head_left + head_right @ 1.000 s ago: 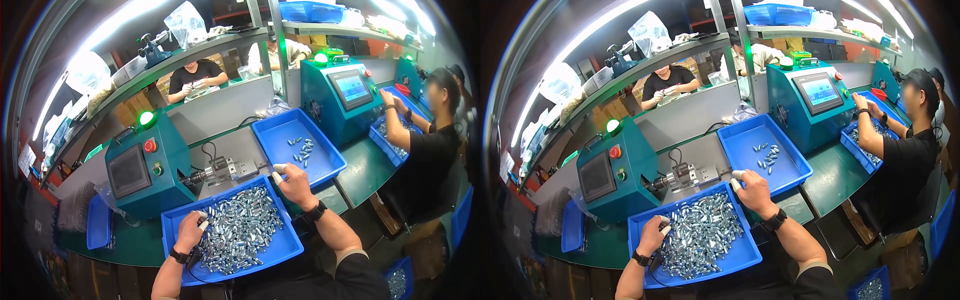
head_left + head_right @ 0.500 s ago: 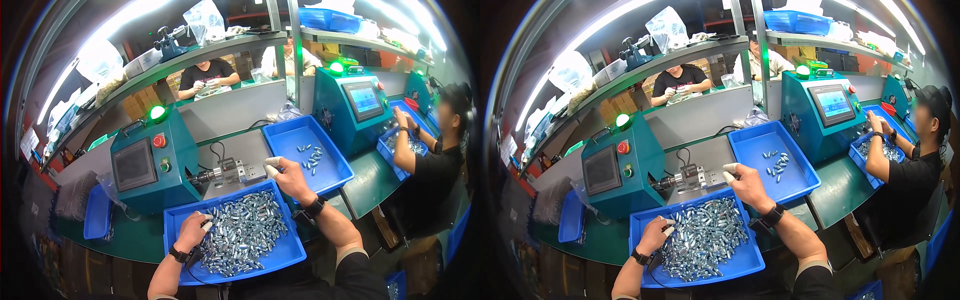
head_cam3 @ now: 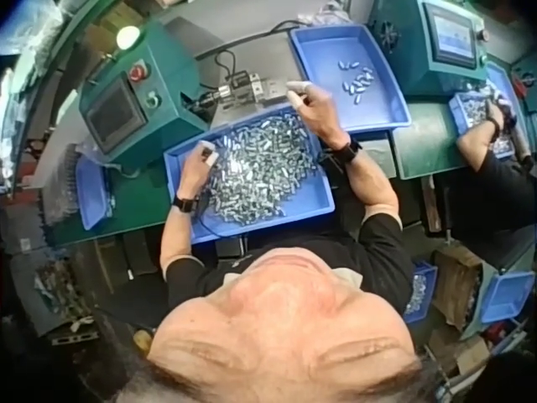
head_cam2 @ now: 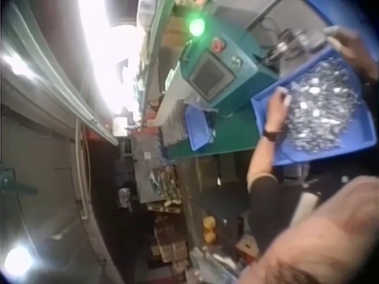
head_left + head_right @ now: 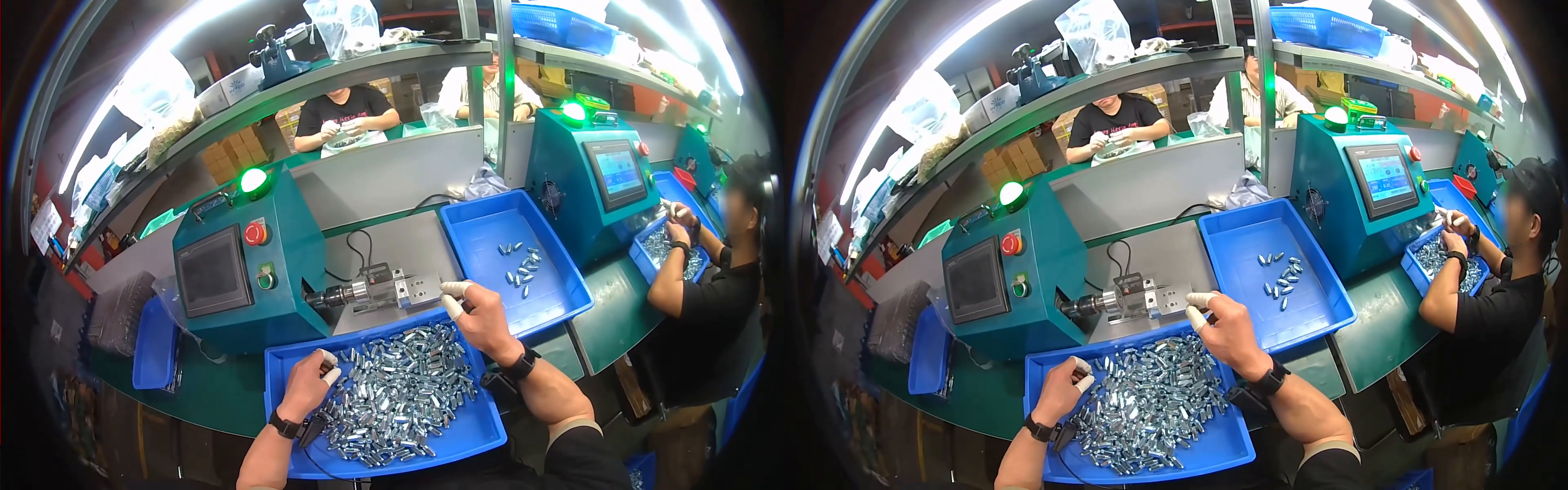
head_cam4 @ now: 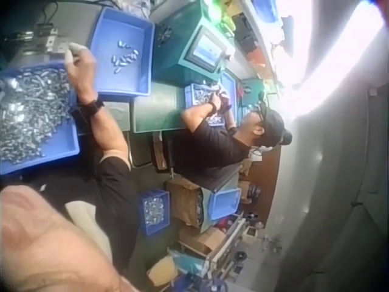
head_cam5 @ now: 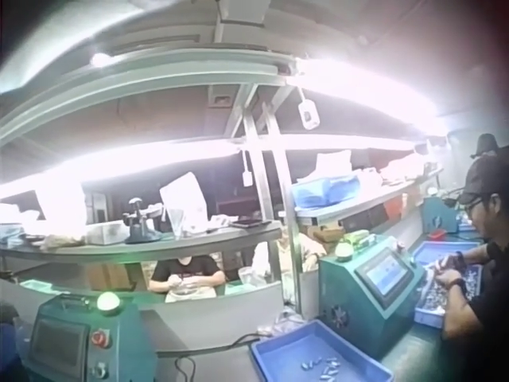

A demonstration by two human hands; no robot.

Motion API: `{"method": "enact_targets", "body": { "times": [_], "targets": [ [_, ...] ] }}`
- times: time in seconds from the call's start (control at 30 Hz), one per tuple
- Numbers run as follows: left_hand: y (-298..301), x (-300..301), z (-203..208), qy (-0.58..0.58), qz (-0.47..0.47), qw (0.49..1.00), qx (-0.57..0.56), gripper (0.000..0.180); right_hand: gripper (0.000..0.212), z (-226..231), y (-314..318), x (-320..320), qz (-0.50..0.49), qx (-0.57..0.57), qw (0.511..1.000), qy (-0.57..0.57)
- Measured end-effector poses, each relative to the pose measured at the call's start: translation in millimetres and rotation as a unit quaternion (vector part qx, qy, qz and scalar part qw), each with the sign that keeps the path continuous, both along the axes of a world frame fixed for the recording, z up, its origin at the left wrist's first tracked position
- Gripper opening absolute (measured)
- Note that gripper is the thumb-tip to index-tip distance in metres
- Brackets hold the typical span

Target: The person picks up a metal component from a blue tray, inserts it into the machine's clamp, and then places the processed part into a separate blue tray.

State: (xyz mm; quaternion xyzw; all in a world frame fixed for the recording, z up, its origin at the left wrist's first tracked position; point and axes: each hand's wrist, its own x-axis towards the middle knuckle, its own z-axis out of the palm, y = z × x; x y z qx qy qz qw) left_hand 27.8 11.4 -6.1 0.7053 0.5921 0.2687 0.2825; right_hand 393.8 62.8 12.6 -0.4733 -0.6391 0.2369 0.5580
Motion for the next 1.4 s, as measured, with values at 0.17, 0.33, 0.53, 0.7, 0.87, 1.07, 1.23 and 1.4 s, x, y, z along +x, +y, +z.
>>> {"method": "enact_targets", "body": {
  "times": [0.17, 0.33, 0.53, 0.7, 0.87, 1.07, 1.23, 1.4],
  "targets": [
    [2, -4, 3, 0.036, -0.003, 0.999, 0.016, 0.021, 0.018, 0, 4, 2, -0.014, 0.055, 0.998, -0.032],
    [-3, -4, 10, 0.077, -0.009, 0.997, 0.024, 0.02, 0.018, -2, 3, 2, -0.014, 0.048, 0.998, -0.036],
    [-4, -9, 8, 0.112, -0.038, 0.991, 0.067, 0.017, 0.017, 0, 2, 3, -0.026, 0.049, 0.996, -0.062],
    [-3, -7, 7, 0.122, -0.036, 0.988, 0.083, 0.014, 0.017, 0, 3, 5, -0.034, 0.068, 0.994, -0.078],
    [0, -7, 7, 0.13, -0.033, 0.986, 0.098, 0.013, 0.016, 1, 3, 5, -0.037, 0.057, 0.995, -0.078],
    [-3, -6, 8, 0.136, -0.022, 0.986, 0.096, 0.014, 0.014, 0, 1, 5, -0.036, 0.058, 0.995, -0.077],
    [-4, -9, 6, 0.132, -0.037, 0.986, 0.098, 0.015, 0.016, -1, 3, 2, -0.036, 0.092, 0.992, -0.073],
    [-5, -11, 4, 0.13, -0.051, 0.985, 0.097, 0.015, 0.016, 0, 1, 2, -0.04, 0.092, 0.992, -0.077]
  ]
}}
